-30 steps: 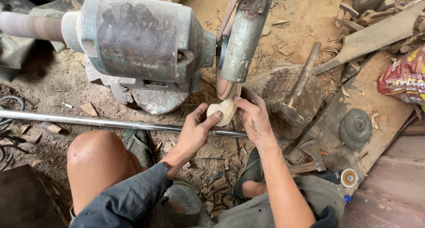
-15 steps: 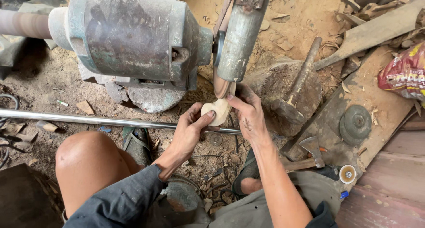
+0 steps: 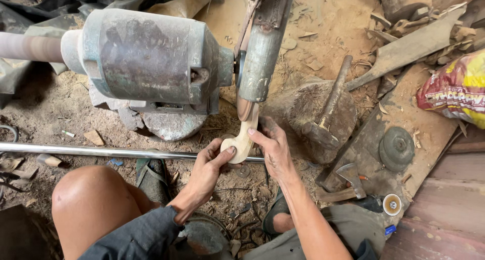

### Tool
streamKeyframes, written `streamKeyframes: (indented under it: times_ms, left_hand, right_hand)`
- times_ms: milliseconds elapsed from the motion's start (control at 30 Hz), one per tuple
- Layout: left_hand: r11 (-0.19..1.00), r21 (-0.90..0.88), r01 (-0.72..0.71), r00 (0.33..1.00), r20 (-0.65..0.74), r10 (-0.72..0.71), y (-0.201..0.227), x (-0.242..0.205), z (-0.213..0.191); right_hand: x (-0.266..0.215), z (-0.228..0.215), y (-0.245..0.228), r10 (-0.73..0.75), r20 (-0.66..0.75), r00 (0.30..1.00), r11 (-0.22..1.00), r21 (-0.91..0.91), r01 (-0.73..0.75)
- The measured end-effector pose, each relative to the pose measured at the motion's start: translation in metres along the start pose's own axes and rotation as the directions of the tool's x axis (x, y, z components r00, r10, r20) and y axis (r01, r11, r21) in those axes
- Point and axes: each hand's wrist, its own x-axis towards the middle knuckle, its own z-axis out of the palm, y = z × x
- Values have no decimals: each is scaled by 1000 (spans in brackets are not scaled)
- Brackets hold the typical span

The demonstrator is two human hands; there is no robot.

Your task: The person uses an angle grinder to smooth a small wooden piece, then switches to a bench grinder to further shape and finish the same piece. The person repeatedly rotates the wood against the grinding wheels to refine its surface.

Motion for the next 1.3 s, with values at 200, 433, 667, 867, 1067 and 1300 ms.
streamKeyframes:
  times_ms: [200,433,667,867,1067,1300]
  left_hand:
    - [1000,-6,24,1000,-8,-24,-7,-13,-4]
    - [854,517,-56,998,11,59,-12,-30,-3]
    - [604,757,-249,952,74,298,-15,-29,5]
    - [872,481,-86,996,58,66,1,-5,6]
    - [923,357,-145,989,73,127,14,10,11]
    - [946,286,-150,988,61,139,24,19,10]
  right_hand:
    - [-18,2,0,39,20,999,999,18,-40]
    - [-44,-5,-5,107,48,993,976,184,-114]
    - [-37,-10,-2,19,80,997,991,133,-29]
    - [-21,-21,1,4,59,998,961,275,-20]
    - [2,-21,-3,-52,71,996,988,150,41]
    - [14,-13,-11,-70,69,995,981,184,56]
